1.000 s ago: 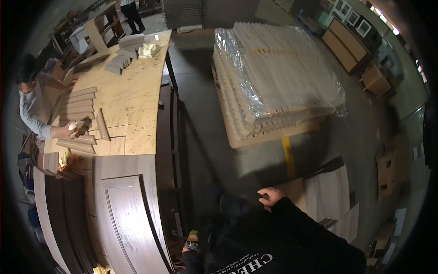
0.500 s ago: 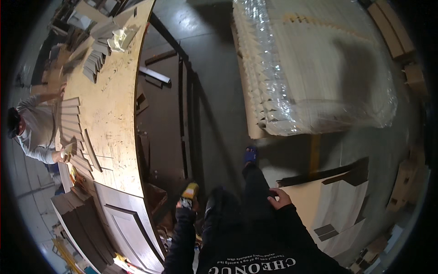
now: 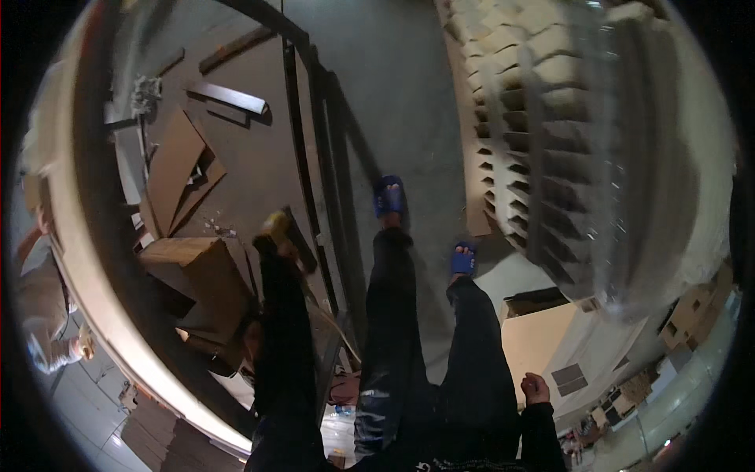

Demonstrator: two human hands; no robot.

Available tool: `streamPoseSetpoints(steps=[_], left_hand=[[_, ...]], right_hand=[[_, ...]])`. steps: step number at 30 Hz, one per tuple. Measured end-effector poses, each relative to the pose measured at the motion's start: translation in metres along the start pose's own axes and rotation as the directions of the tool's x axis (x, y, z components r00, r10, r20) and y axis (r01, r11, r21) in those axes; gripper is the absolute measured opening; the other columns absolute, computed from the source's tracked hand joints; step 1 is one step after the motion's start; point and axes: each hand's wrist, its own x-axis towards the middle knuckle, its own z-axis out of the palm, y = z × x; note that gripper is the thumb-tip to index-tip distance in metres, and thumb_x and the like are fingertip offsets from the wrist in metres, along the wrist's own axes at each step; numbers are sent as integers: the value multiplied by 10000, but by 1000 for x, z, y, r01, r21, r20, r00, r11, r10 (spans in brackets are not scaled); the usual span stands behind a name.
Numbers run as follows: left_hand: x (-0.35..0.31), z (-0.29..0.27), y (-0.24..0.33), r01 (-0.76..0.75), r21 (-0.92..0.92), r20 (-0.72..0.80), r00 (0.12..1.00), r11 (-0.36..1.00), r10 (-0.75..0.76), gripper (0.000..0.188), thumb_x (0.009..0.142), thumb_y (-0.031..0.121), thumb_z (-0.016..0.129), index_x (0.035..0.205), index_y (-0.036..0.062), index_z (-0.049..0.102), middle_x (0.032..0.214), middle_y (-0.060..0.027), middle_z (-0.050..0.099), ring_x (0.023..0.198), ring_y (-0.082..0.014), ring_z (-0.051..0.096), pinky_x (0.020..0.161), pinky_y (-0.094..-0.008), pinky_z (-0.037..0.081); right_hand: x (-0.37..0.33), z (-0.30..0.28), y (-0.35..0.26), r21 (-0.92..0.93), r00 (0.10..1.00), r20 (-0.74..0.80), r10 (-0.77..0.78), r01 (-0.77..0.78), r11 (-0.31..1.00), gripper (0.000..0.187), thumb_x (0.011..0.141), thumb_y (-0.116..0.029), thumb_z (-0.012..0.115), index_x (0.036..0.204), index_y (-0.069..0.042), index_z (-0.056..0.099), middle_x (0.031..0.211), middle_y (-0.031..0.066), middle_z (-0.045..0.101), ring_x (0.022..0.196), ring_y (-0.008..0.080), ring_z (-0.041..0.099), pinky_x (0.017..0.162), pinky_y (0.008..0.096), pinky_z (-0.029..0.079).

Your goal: The person aligns wooden frame strips onto wooden panels by hand and secures them in place using a pneumatic nail gun.

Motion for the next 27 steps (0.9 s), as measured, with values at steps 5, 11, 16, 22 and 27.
streamPoseSetpoints(steps=[5, 11, 16, 22, 27], left_hand=[[92, -44, -70, 175, -150, -204, 958, 973, -203, 259, 801, 258, 563, 964, 57, 551, 909, -112, 582, 832, -264, 576, 698, -353, 481], [101, 5, 3, 693, -19, -514, 612, 721, -601, 148, 749, 205, 624, 794, 92, 538, 694, -34, 535, 609, -177, 548, 522, -313, 457], [118, 3, 26, 744, 18, -503, 584, 668, -637, 126, 751, 167, 620, 802, 82, 542, 674, -48, 545, 538, -192, 532, 478, -325, 452], [117, 3, 15, 707, -16, -530, 594, 707, -606, 126, 736, 126, 623, 806, 60, 542, 628, -50, 533, 490, -191, 523, 441, -330, 441], [116, 7, 14, 720, 84, -512, 624, 689, -590, 151, 727, 113, 617, 824, 35, 530, 615, -66, 530, 482, -197, 526, 424, -316, 435]], right_hand=[[0, 5, 14, -127, 991, 13, 130, -127, 984, 263, 792, -70, 627, 1019, 30, 540, 799, 70, 593, 719, 147, 572, 620, 249, 477], [-3, 75, -20, -454, 970, -55, 236, -235, 859, 315, 799, -142, 641, 1062, -4, 537, 815, 43, 591, 729, 121, 553, 676, 259, 472], [-3, 128, -40, -609, 981, 59, 185, -112, 785, 303, 827, -171, 599, 1067, 1, 530, 853, 52, 596, 740, 116, 556, 677, 250, 470], [7, 129, -51, -663, 983, -44, 179, -163, 731, 275, 826, -121, 588, 1074, -17, 532, 862, 66, 612, 750, 118, 562, 677, 253, 475], [10, 117, -56, -773, 995, -7, 95, -66, 631, 263, 833, -102, 579, 1079, -23, 532, 865, 71, 617, 751, 127, 569, 683, 260, 481]])
